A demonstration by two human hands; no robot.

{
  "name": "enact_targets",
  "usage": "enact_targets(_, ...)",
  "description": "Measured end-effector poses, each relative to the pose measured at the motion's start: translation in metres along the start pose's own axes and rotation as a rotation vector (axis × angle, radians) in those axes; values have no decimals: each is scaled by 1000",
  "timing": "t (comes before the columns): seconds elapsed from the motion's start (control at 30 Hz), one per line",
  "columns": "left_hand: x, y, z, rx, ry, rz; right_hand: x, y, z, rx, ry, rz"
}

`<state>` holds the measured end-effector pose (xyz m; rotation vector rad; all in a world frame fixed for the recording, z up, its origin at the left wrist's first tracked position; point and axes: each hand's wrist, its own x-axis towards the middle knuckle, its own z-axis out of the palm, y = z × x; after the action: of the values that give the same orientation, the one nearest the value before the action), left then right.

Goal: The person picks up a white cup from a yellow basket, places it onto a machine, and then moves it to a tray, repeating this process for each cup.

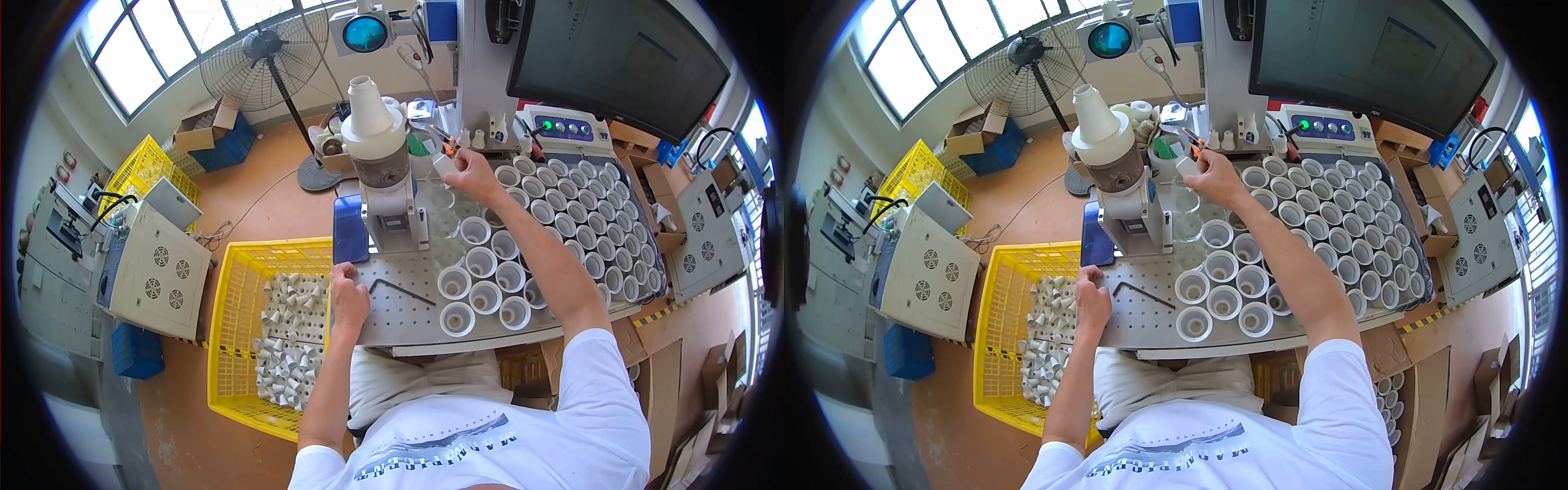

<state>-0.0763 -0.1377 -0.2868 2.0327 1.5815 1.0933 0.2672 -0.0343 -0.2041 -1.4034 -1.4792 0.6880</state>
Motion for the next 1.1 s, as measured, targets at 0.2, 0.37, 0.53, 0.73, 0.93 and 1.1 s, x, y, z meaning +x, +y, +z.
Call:
enact_targets(0.2, -1, 2, -1, -4, 8, 5, -3, -4, -1, -124, 24, -68)
enact_targets(0.37, 0, 4, -2, -11, 14, -10, -3, -4, 1, -125, 24, -85)
enact_targets(0.53, 0, 0, 0, 6, 11, 3, -4, -5, 1, -124, 13, -76)
enact_targets(0.73, -1, -3, 2, 8, 36, 25, -5, -6, 1, -126, 10, -87)
enact_targets(0.93, -1, 0, 1, 11, 28, 14, -5, -5, 1, -134, 9, -92)
enact_targets(1.1, 6, -3, -1, -153, 10, -127, -5, -6, 1, -144, 12, -96)
